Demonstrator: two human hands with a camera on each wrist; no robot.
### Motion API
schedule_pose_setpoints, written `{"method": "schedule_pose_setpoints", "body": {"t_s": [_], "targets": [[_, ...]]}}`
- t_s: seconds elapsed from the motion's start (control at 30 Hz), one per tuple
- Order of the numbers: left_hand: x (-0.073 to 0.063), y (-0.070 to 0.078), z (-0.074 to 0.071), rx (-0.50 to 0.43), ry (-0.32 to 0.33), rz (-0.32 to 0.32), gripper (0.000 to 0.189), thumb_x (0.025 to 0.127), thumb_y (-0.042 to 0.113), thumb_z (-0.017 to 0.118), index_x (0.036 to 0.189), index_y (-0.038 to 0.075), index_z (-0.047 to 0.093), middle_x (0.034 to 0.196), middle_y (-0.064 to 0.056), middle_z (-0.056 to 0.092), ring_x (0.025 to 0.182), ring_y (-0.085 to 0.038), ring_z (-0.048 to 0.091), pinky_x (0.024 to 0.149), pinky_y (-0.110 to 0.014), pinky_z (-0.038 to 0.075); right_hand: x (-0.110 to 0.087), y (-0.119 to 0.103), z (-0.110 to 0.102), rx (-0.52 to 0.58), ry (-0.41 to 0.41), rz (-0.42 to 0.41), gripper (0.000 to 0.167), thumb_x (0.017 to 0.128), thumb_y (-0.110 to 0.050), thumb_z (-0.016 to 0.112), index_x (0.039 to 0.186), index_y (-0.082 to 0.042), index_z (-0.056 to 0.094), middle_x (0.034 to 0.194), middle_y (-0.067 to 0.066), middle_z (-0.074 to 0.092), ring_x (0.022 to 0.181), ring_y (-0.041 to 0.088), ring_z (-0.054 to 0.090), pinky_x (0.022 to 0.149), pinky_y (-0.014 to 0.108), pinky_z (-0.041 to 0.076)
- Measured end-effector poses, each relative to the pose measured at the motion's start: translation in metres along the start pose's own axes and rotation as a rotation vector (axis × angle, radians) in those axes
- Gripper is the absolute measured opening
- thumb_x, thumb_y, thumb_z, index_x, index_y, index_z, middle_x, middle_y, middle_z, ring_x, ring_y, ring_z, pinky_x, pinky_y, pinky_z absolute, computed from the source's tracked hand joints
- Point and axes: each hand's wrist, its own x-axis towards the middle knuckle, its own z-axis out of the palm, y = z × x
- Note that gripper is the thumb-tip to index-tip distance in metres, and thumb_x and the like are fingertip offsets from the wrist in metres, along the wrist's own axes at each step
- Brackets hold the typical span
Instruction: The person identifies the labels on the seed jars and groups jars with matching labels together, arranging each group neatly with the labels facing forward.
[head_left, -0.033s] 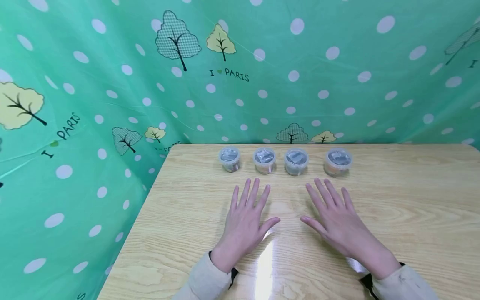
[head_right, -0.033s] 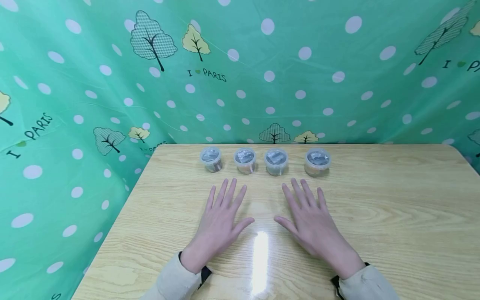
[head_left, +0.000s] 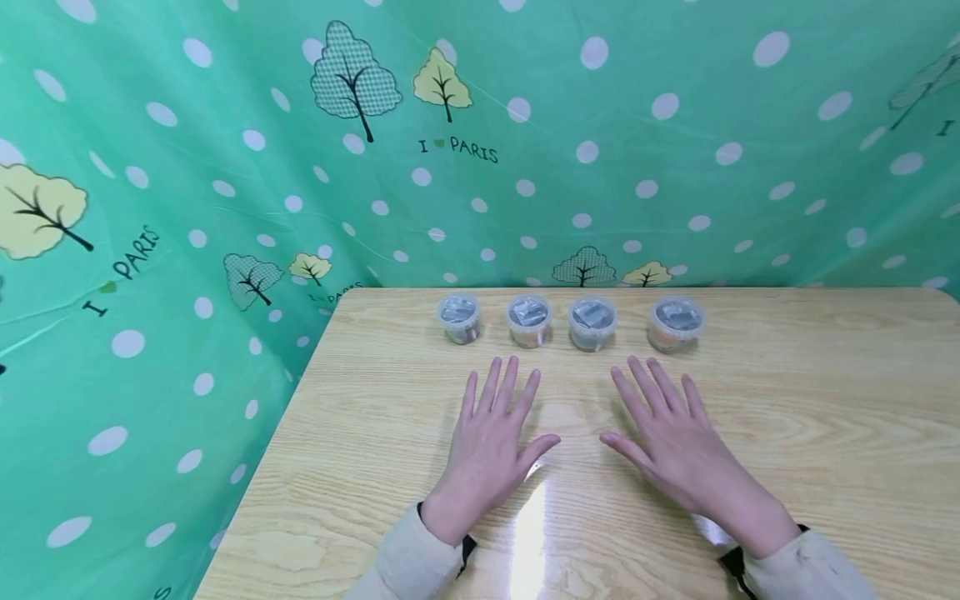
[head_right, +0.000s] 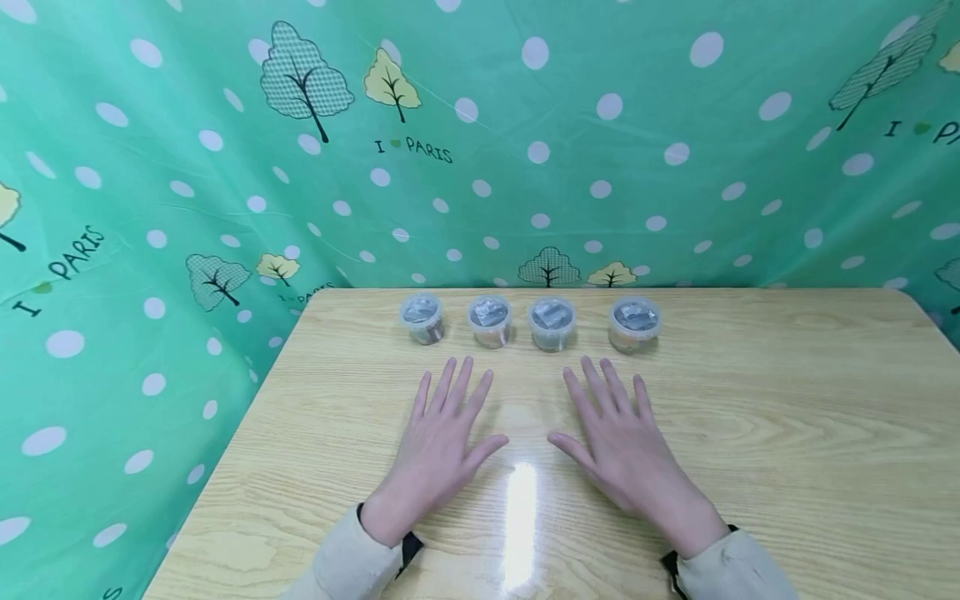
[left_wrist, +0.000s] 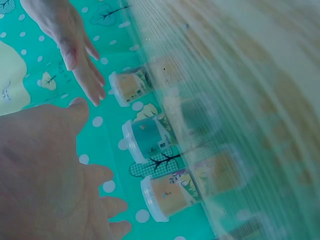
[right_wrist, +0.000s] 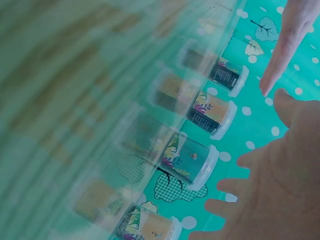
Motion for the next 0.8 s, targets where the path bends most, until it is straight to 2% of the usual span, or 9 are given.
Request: {"method": "schedule_pose_setpoints", "body": {"t_s": [0.27, 0.8], "targets": [[-0.0007, 0.0003, -0.0003, -0.015, 0.011, 0.006, 0.076, 0.098, 0.066, 0.035, 0.159, 0.023, 0.021, 0.166, -0.011, 0.015, 0.154, -0.031, 0.007, 0.124, -0.053, 0.005, -0.0005, 0.0002, 0.0004, 0.000, -0.006, 0.007, 0.080, 0.100, -0.056, 0.045, 0.160, -0.013, 0.014, 0.165, 0.019, 0.013, 0.151, 0.042, 0.010, 0.117, 0.069, 0.007], [-0.0014, -0.0033, -0.0022, -0.034, -0.022, -0.009, 0.075, 0.100, 0.065, 0.030, 0.160, 0.022, 0.016, 0.167, -0.010, 0.012, 0.154, -0.030, 0.004, 0.125, -0.052, 0.003, 0.0046, -0.0071, 0.0030, 0.031, 0.007, -0.026, 0.078, 0.101, -0.053, 0.045, 0.160, -0.012, 0.014, 0.165, 0.019, 0.014, 0.151, 0.042, 0.011, 0.119, 0.065, 0.009]]}}
